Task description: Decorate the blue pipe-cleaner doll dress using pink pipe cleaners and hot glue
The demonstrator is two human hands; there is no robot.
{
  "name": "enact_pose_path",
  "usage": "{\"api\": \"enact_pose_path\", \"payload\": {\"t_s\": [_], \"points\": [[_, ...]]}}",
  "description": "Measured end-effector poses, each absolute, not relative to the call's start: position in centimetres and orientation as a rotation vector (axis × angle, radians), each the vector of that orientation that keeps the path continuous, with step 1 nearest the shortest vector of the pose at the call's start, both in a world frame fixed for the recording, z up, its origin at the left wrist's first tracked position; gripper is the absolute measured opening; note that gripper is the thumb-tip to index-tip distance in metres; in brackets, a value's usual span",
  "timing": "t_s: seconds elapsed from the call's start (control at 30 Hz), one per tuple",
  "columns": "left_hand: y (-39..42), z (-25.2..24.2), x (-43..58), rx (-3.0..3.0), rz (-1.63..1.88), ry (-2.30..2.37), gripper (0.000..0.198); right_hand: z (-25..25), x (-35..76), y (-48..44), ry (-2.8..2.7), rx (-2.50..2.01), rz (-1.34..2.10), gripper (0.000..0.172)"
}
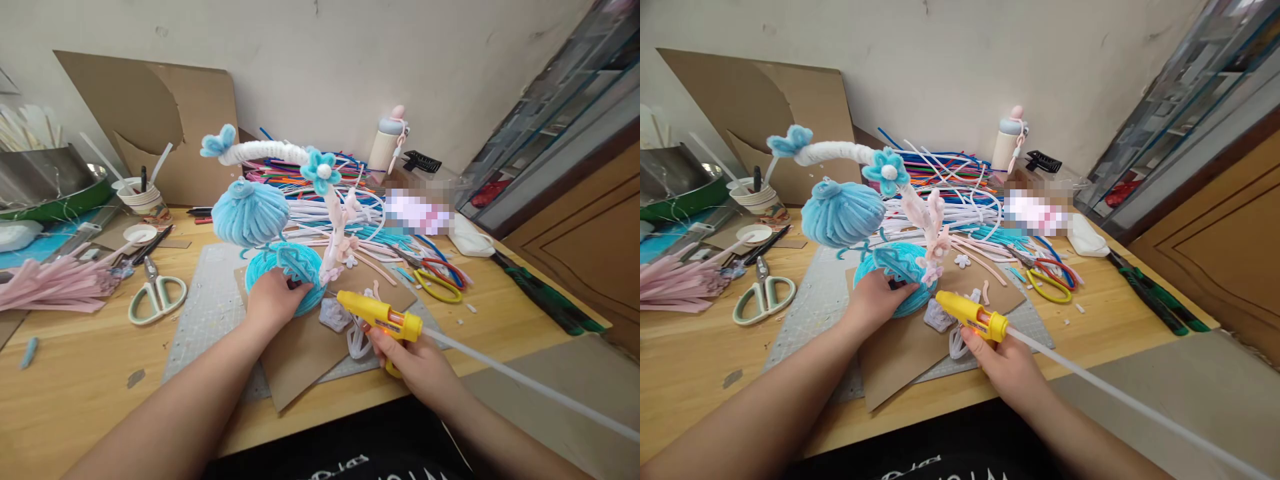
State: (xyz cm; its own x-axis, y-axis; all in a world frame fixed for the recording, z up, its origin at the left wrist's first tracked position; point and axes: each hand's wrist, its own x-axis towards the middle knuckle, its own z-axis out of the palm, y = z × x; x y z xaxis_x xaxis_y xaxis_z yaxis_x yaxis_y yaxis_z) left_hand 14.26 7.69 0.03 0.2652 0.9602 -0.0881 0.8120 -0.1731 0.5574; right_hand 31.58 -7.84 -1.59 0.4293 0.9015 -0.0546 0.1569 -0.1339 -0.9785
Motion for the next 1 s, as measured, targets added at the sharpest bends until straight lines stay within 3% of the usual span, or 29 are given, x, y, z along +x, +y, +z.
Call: {"api": "enact_pose_path", "payload": {"t_s": [0.2,0.37,0.57,1.0], "points": [[6.2,0.1,13.3,1.864,0.614,1.356,0.022,-1.6,31.4,-8.5,-0.95,-1.653,0.995,0.038],[3.6,0.9,12.6,1.211,0.817,0.894,0.024,-1.9,31.4,-9.7,-0.929,-1.349,1.039,0.038],[2.5,2.1,12.2,0.665,0.661,0.725,0.016,-2.1,30.7,-10.2,-0.997,-1.141,1.052,0.027],[2.4,2.1,11.7,0.591,0.566,0.591,0.011,-3.9,30.4,-10.5,-1.069,-1.185,0.855,0.01]]}}
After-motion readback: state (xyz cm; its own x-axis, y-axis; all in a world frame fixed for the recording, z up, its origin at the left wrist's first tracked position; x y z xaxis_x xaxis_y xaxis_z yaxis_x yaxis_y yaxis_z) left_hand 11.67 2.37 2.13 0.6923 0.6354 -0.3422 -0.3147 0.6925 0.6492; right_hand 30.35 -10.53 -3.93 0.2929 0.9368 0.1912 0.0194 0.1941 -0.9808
